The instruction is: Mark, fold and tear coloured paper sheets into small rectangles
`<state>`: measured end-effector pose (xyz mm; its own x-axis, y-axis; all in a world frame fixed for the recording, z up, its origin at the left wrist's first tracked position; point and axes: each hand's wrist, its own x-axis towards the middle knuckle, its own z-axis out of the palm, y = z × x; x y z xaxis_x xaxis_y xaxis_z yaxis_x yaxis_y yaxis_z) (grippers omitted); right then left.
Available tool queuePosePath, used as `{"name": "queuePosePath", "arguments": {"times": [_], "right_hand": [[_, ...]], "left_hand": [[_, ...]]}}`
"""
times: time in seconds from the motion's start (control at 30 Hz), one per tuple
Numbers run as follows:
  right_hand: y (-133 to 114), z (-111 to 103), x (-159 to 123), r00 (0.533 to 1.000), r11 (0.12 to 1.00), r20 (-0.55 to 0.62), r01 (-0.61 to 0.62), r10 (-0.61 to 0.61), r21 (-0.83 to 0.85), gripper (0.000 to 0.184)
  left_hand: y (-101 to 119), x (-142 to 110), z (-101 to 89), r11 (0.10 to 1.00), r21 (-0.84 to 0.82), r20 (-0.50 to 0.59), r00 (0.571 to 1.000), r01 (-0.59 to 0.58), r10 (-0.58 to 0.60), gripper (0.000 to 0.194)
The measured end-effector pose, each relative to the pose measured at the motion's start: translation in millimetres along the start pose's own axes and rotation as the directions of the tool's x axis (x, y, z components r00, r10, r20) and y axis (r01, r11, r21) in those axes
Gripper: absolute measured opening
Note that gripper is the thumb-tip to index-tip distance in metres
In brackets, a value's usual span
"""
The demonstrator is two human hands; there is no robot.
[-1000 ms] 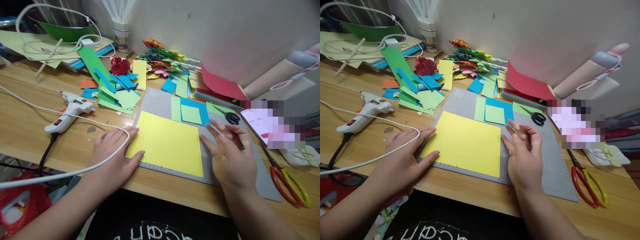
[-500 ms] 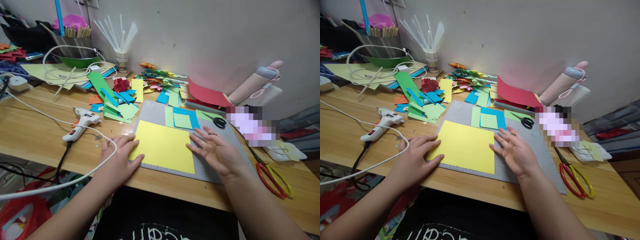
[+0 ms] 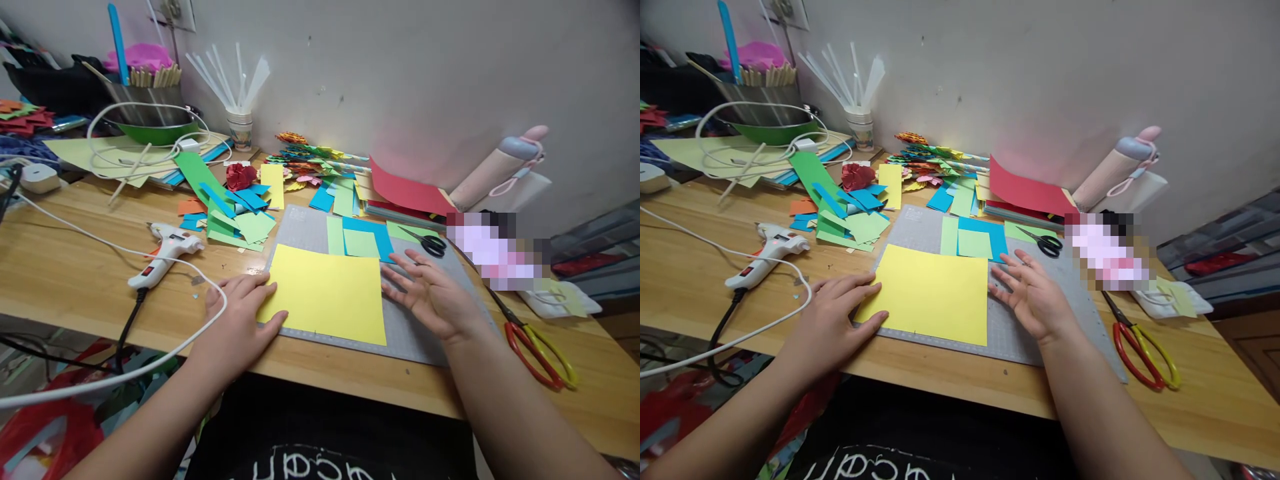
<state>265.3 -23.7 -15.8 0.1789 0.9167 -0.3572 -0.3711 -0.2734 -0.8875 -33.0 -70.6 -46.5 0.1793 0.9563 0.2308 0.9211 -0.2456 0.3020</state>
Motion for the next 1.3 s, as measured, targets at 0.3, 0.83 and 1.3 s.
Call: {"name": "queuePosePath", "arguments": {"times": [0.3, 0.83, 1.3], "right_hand": [[30, 5, -10, 0.978, 0.955, 0.176, 0.156, -0.113, -0.254, 0.033], [11, -55, -35, 0.955, 0.934, 0.023, 0.293, -0.294, -0.207, 0.037], [17, -106, -46, 0.563, 0.132, 0.713, 0.814, -0.418, -0.565, 0.029]], "left_hand": [[-1, 1, 0.7, 0.999, -0.042, -0.065, 0.998, -0.006, 0.003, 0.044], [34, 37, -16.0, 0.549, -0.796, 0.140, 0.960, 0.256, -0.244, 0.037], [39, 14, 5.3, 0.894, -0.321, -0.054, 0.948, -0.313, 0.313, 0.017]]}}
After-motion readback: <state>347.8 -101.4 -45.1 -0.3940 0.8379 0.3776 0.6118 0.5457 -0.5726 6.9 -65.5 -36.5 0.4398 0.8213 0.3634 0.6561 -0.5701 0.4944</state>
